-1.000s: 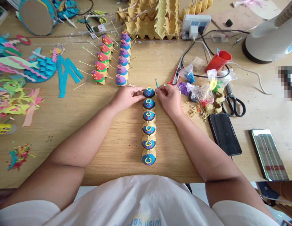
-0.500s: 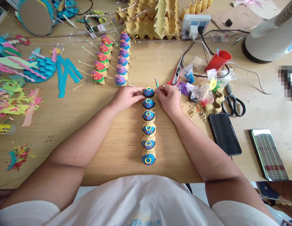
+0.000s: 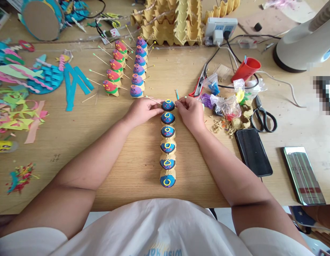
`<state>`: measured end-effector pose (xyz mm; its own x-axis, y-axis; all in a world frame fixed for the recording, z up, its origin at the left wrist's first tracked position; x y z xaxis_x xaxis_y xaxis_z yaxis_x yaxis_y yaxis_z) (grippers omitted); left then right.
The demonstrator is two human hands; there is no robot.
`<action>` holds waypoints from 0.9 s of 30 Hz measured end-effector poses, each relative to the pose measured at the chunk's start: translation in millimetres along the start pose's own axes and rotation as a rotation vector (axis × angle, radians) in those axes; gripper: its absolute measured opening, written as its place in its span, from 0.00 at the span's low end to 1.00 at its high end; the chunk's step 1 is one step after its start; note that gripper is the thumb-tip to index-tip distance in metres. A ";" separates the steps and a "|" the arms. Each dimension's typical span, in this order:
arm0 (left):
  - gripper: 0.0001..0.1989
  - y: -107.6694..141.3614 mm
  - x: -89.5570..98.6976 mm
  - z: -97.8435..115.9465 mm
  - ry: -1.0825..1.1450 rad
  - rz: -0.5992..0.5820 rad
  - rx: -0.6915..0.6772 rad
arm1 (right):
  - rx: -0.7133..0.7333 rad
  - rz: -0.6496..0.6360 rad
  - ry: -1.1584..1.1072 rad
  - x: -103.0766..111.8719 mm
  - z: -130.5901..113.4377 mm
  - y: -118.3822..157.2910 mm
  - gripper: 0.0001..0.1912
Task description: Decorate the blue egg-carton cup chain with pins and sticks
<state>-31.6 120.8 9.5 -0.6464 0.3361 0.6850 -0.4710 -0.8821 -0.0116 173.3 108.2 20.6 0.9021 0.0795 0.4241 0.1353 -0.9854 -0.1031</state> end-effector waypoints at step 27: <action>0.10 1.6 2.4 4.4 -0.010 0.008 0.009 | -0.099 -0.037 -0.164 -5.2 2.3 2.4 0.09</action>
<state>-31.3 118.7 14.3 -0.6438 0.3260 0.6922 -0.4605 -0.8876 -0.0103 169.9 105.8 16.0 0.9531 0.1313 0.2727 0.1358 -0.9907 0.0024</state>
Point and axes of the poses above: each hand's wrist, its own y-axis away from the middle knuckle, its own x-axis out of the back of the hand, z = x × y, the point moved 6 cm from there along -y, towards the middle knuckle, and after that the axes turned 9 degrees about -z, right-handed, at the moved point
